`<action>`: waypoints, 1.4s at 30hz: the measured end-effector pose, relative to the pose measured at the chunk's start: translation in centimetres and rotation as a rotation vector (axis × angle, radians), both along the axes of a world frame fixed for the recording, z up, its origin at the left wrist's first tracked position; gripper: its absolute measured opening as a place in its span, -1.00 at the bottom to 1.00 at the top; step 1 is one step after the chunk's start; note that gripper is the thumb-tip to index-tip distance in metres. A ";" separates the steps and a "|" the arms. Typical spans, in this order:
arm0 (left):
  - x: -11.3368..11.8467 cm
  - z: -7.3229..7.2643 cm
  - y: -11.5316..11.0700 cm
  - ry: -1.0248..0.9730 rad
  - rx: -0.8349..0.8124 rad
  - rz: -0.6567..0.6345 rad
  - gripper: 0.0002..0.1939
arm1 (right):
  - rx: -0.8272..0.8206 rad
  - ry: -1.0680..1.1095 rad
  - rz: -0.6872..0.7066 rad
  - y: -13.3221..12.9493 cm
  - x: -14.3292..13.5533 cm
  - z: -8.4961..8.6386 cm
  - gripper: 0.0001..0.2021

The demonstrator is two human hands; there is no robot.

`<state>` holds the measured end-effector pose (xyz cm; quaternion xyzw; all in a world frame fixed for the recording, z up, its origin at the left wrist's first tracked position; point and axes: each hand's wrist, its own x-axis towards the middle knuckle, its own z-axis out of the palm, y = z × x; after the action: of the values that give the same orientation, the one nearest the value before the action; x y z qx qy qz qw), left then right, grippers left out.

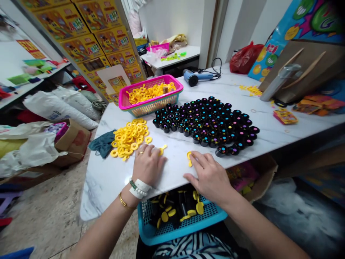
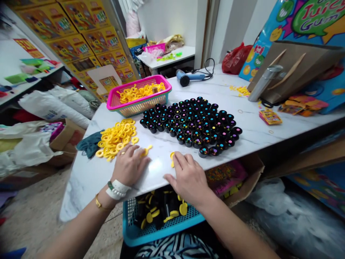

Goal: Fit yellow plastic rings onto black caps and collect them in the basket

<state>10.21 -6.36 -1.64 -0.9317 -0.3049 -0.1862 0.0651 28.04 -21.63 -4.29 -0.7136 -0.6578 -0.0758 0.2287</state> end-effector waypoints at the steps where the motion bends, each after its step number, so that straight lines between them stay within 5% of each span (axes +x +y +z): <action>1: 0.3 0.1 0.4 -0.014 0.003 0.030 -0.82 | -0.003 0.001 0.031 -0.4 0.0 -0.1 -0.41; 6: 5.0 0.0 0.2 -0.168 -0.237 -0.018 -0.87 | 0.023 -0.066 0.154 -1.6 0.6 -0.9 -0.48; 9: 9.2 -0.5 -1.0 -0.264 -0.484 -0.053 -0.67 | 0.073 -0.069 0.225 -1.8 0.7 -1.4 -0.67; 15: 13.6 -1.5 -0.9 -0.236 -0.573 -0.007 -0.58 | 0.113 0.189 0.379 -2.9 -0.2 -1.8 -0.77; 19: 12.1 -1.3 -0.8 -0.256 -0.547 -0.066 -0.71 | 0.129 0.588 0.319 -3.1 -0.2 -0.7 -0.89; 24: 5.5 -0.5 -2.6 -0.239 -0.549 -0.139 -0.76 | 0.035 1.158 -0.089 -2.0 1.0 1.1 -0.82; 27: 2.0 -0.5 -4.1 -0.255 -0.578 -0.107 -0.75 | -0.099 1.406 -0.058 -0.5 0.9 1.7 -0.76; 31: 0.6 -1.1 -5.3 -0.313 -0.622 -0.064 -0.74 | -0.177 1.430 0.074 2.0 -0.6 1.9 -0.81; 35: 0.8 -1.4 -5.6 -0.311 -0.659 -0.029 -0.72 | -0.082 1.302 -0.001 3.6 -1.8 1.8 -0.83; 42: 0.8 0.2 -5.6 -0.394 -0.889 -0.022 -0.79 | -0.248 1.401 -0.066 3.6 -1.8 2.0 -0.69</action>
<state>11.01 -12.00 -1.46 -0.8194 -0.3515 -0.2115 -0.4003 26.26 -18.06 -2.29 -0.6347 -0.3378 0.4695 0.5124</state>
